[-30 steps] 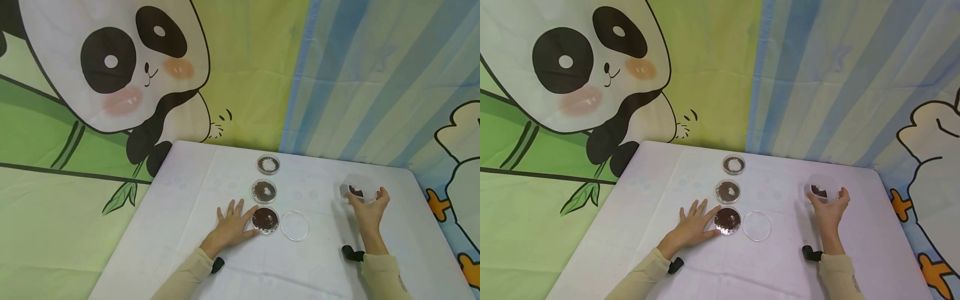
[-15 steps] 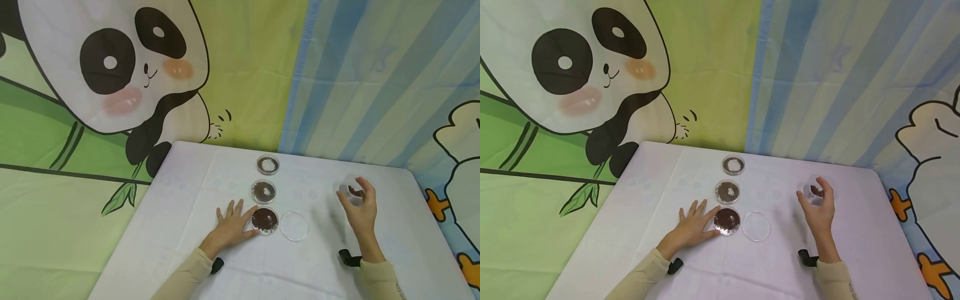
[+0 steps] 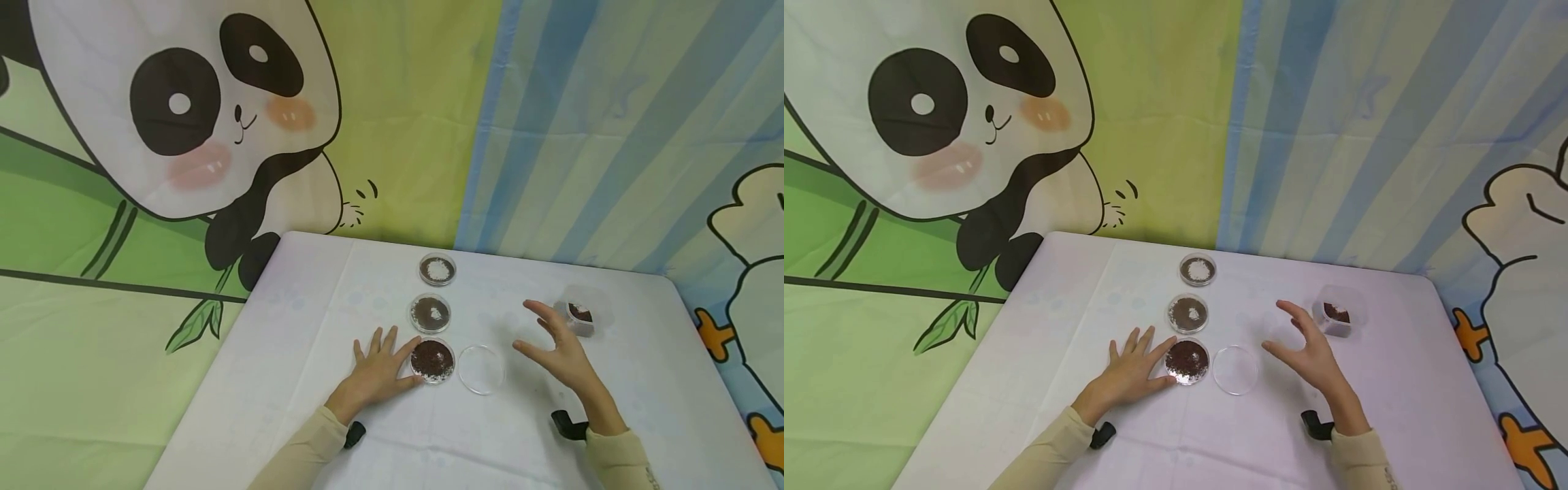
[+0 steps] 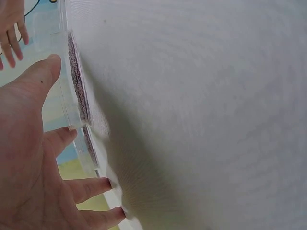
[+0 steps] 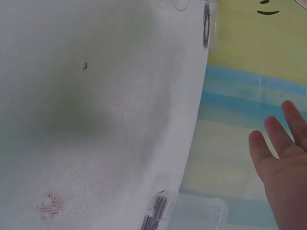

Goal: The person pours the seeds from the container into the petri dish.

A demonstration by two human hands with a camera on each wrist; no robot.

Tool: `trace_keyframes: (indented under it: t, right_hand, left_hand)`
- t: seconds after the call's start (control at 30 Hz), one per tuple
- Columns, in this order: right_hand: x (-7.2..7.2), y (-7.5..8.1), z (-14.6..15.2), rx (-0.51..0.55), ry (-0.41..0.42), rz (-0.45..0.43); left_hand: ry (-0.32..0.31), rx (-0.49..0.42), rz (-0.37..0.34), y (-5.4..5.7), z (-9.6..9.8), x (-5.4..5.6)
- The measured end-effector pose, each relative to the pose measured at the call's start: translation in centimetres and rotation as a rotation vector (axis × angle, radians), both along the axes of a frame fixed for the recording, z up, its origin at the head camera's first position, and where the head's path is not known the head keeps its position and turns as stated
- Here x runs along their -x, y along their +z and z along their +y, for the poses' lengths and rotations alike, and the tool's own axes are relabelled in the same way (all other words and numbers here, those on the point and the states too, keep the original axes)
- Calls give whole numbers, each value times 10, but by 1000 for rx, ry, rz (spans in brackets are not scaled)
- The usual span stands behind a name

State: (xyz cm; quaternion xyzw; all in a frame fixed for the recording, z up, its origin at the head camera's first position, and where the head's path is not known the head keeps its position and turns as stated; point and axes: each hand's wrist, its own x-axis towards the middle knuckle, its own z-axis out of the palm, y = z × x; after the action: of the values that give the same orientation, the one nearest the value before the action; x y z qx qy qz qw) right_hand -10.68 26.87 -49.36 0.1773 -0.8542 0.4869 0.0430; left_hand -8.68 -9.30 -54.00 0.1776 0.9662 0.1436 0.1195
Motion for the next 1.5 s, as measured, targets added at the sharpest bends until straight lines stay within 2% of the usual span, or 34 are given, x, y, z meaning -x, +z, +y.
trace_keyframes:
  t: [0.17, 0.33, 0.5, 0.73, 0.87, 1.27, 1.5]
  right_hand:
    - [0, -17, 1, -156, 100, -133]
    - [-3, -27, -5, -276, 164, -152]
    - [-7, -37, -11, -355, 176, -135]
    - [-10, -46, -18, -511, 185, -25]
    - [-11, -47, -23, -580, 181, 3]
    - [-12, -46, -29, -617, 157, -6]
    - [-11, -47, -32, -598, 164, 9]
  left_hand:
    - [5, 8, 3, -1, 0, 0]
    - [6, 10, 7, -3, 0, 0]
    - [5, 12, 4, -2, 1, 0]
    - [6, 12, 3, -3, 0, 1]
    - [5, 17, 7, -3, 1, 1]
    - [4, 15, 4, -2, 1, 1]
    - [-1, 8, 3, -1, 0, 1]
